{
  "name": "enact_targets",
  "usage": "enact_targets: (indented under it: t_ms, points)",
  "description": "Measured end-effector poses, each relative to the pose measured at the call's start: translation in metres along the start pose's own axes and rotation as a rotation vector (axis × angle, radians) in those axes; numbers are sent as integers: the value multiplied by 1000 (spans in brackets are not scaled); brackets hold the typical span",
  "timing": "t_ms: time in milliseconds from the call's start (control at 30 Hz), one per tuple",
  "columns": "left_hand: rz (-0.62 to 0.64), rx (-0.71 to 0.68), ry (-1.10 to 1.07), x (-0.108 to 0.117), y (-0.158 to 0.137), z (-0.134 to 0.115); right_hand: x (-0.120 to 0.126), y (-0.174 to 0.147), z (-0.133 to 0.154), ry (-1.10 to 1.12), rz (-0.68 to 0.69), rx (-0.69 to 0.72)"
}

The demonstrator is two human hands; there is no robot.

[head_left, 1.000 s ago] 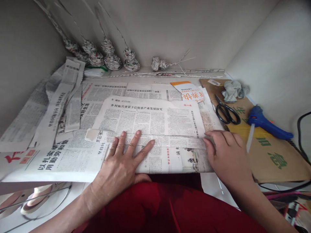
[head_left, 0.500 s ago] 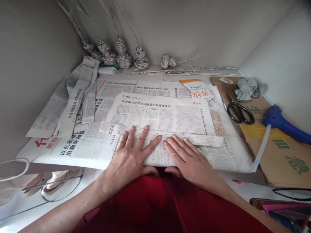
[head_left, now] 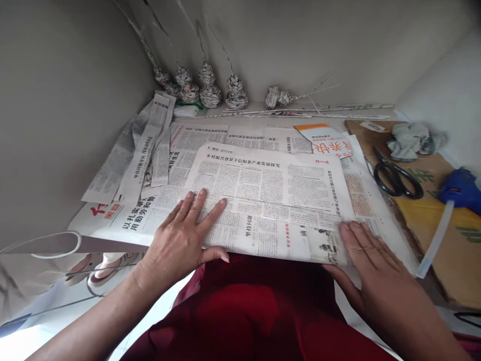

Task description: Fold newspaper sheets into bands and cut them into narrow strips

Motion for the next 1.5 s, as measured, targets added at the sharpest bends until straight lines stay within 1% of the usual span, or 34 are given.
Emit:
enact_targets:
  t_ms: [100, 200, 400, 500, 633, 733, 833, 967, 1100, 1200, 1300, 1367, 1500]
  points:
    - [-20, 23, -7, 0, -2, 5, 0, 0, 1, -39, 8, -28]
    - [-41, 33, -28, 1, -3, 4, 1, 4, 5, -85, 22, -30]
    - [-31, 5, -62, 5, -1, 2, 6, 9, 9, -108, 20, -5]
    - [-28, 14, -148, 7, -1, 12, 2, 8, 7, -94, 18, 0]
    - [-12, 94, -286, 6, -2, 34, -7, 4, 2, -106, -3, -19]
    - [-19, 108, -309, 5, -3, 38, -10, 2, 2, -115, -13, -24]
    - [-27, 66, -270, 7, -2, 31, -11, 0, 3, -112, 4, -31]
    - [-8, 4, -157, 6, -2, 17, -7, 4, 7, -108, 16, -19]
    - [-35, 6, -77, 8, -3, 8, 0, 12, 11, -148, 60, -3]
    - [-70, -6, -97, 11, -1, -1, 1, 17, 15, -183, 103, 12]
    - [-80, -81, -164, 11, 3, -21, 0, 23, 20, -119, 91, 23]
    - [-78, -117, -189, 10, 5, -34, -3, 28, 26, -68, 67, 59]
    - [-62, -136, -153, 7, 7, -54, -12, 46, 45, 3, 46, 196]
Point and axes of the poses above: each hand's wrist, its own y-axis towards the middle knuckle, its own x-axis out of the back of the hand, z = x × y, the point moved 10 cm from there along y, towards the middle knuckle, and after that the axes turned 12 degrees about x, right-handed, at the moved point
